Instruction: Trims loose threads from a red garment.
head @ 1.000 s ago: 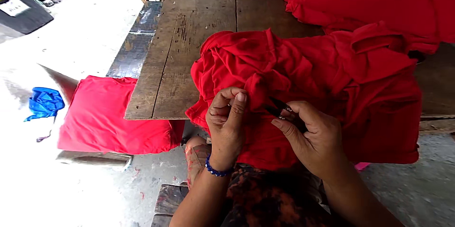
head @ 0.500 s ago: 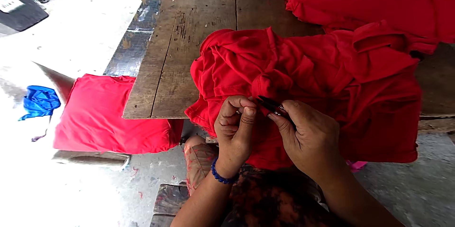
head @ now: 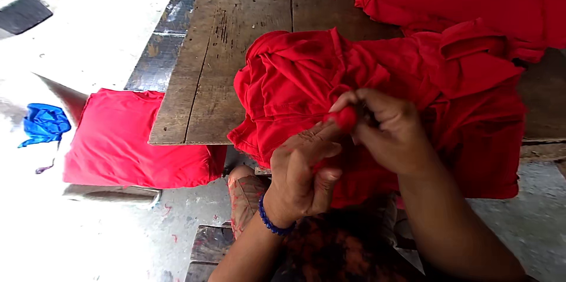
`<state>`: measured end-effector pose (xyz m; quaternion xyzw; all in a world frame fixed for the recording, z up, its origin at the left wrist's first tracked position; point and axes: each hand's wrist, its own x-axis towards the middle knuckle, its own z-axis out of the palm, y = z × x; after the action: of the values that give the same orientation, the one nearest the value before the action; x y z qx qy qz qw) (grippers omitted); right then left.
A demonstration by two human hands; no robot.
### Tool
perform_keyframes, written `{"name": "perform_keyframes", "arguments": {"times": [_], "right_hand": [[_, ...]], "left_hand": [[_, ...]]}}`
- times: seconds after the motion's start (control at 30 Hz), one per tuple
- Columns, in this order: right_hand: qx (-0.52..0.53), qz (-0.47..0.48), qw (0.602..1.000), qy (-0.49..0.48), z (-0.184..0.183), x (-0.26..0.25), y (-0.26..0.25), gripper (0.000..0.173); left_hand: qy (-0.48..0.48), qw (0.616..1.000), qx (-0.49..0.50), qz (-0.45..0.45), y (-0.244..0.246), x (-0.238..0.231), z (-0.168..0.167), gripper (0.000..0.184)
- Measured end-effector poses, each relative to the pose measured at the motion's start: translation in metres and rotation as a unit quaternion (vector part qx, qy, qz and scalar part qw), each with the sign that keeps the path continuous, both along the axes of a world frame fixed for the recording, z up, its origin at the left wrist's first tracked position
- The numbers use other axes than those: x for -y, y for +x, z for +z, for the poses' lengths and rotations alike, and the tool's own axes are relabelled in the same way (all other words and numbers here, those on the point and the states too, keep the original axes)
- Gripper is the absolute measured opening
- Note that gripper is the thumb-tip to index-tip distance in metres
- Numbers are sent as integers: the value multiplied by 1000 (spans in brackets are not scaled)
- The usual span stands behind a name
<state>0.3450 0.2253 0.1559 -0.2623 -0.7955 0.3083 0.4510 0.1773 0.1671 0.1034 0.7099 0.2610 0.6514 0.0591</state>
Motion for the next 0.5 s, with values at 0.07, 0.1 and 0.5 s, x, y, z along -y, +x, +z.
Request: {"name": "perform_keyframes", "arguments": {"times": [0.07, 0.1, 0.5], "right_hand": [[-47, -24, 997, -49, 14, -20, 11, 24], [-96, -71, 988, -95, 22, -31, 18, 25], [-303, -292, 898, -126, 32, -73, 42, 16]], "left_hand": [[3, 1000, -6, -22, -1, 6, 0, 25], [-2, 1000, 5, -18, -2, 9, -2, 22], [-278, 914, -128, 266, -55, -39, -11, 25]]}}
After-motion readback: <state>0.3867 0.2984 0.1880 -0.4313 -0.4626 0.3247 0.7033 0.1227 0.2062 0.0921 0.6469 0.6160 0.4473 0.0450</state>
